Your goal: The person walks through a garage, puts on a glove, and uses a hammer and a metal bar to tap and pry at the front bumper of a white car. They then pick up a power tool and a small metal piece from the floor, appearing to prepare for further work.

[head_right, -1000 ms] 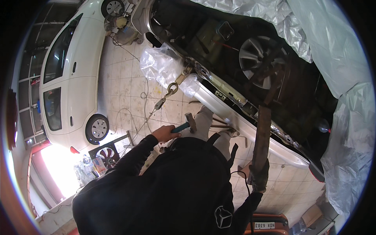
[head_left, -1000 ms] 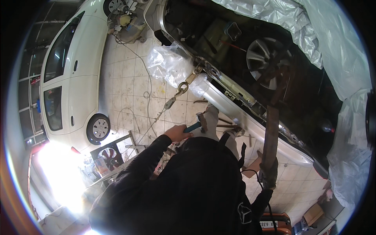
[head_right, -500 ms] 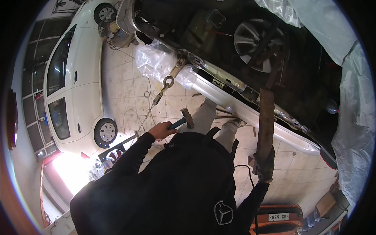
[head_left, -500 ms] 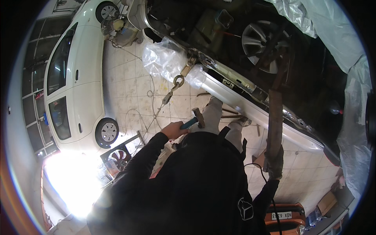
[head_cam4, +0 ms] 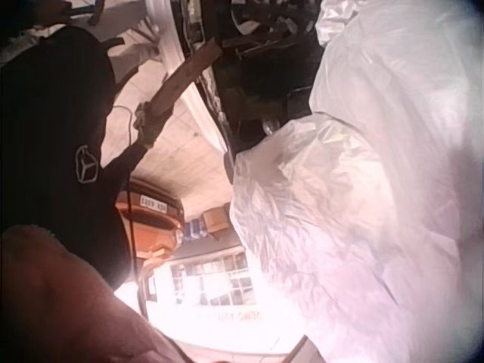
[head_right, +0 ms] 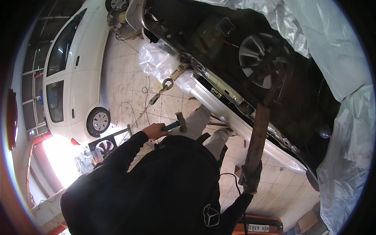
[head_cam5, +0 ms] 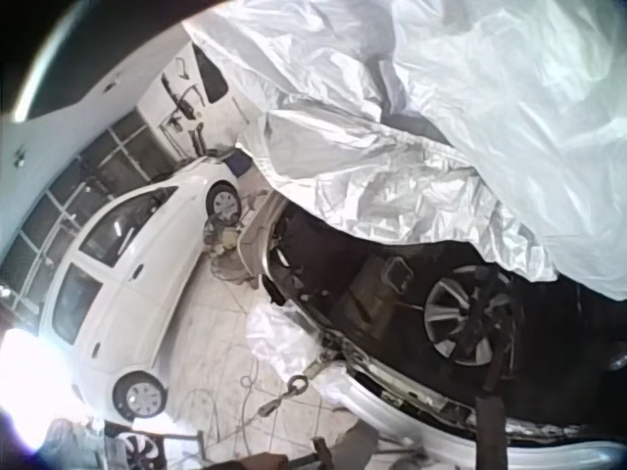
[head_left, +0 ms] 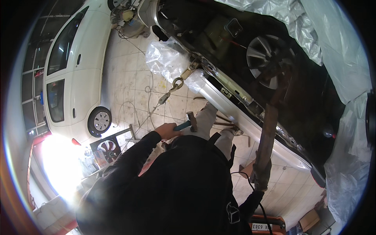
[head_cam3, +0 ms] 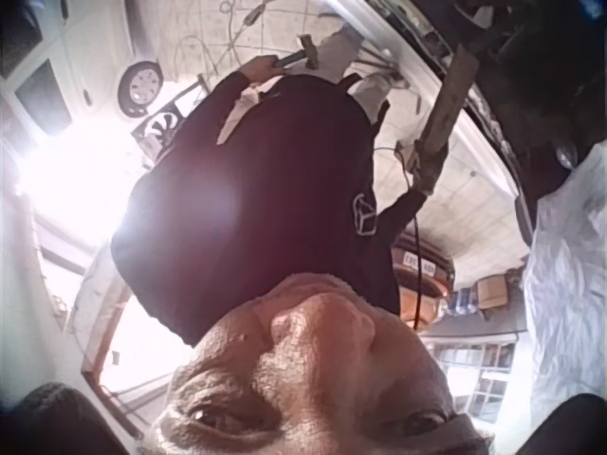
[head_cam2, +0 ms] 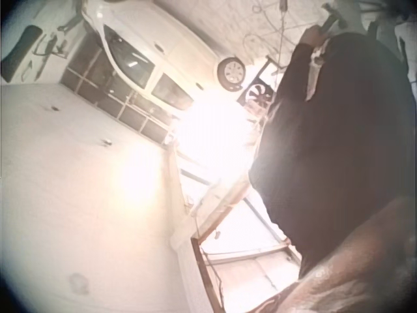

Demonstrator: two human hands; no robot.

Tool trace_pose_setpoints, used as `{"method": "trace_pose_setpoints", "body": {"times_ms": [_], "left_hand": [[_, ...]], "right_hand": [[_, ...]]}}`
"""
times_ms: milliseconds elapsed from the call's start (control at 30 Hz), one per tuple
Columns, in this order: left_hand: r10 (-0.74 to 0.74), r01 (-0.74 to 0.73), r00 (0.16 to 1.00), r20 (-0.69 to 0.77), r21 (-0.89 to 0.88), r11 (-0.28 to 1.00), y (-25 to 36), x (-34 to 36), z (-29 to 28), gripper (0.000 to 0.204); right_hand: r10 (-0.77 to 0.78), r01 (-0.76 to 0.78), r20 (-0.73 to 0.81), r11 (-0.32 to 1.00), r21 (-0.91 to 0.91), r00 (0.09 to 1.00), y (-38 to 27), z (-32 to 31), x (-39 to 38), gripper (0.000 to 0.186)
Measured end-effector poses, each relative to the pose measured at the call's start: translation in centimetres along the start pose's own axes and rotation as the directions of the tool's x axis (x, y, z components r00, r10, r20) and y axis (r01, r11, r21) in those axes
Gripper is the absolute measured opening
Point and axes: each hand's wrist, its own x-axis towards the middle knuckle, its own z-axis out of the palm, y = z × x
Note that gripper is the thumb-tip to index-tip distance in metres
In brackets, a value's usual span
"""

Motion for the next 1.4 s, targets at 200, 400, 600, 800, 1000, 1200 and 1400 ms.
{"method": "trace_pose_setpoints", "body": {"times_ms": [200, 400, 600, 800, 1000, 1200, 1400], "left_hand": [[-0.032, 0.033, 0.999, 0.040, -0.009, 0.999, 3.3, 0.9, -2.2, 0.070], [-0.124, 0.142, 0.989, 0.085, -0.253, 0.957, 3.1, -0.1, -0.6, 0.052], [-0.123, 0.149, 0.984, 0.128, -0.224, 0.963, 6.5, 0.6, -1.4, 0.040], [-0.113, 0.147, 0.984, 0.137, -0.268, 0.952, 4.9, 0.4, -0.5, 0.041], [-0.148, 0.177, 0.981, 0.127, -0.268, 0.947, 4.5, 0.0, 0.6, 0.040], [0.006, 0.015, 0.998, 0.070, -0.302, 0.953, -3.5, 1.2, 3.9, 0.053], [-0.002, 0.003, 1.000, 0.004, -0.072, 0.997, 0.7, 0.6, 1.7, 0.069]], "right_hand": [[0.065, -0.068, -0.032, 0.990, -0.122, 0.997, 0.5, -1.8, -0.4, 0.090], [-0.117, 0.122, 0.036, 0.925, -0.361, 0.993, -0.4, -1.3, 1.2, 0.107], [-0.072, 0.060, -0.032, 0.954, -0.295, 0.997, -1.2, -2.0, -0.2, 0.103], [-0.044, 0.041, -0.001, 0.943, -0.330, 0.999, -1.8, -1.2, 0.6, 0.102], [0.001, 0.005, 0.016, 0.946, -0.324, 1.000, -2.6, -1.5, 0.6, 0.099], [-0.057, 0.077, 0.063, 0.924, -0.376, 0.996, 0.1, -1.0, 1.6, 0.097], [-0.045, 0.048, 0.026, 0.986, -0.161, 0.999, 0.8, 0.0, 0.8, 0.096]]}}
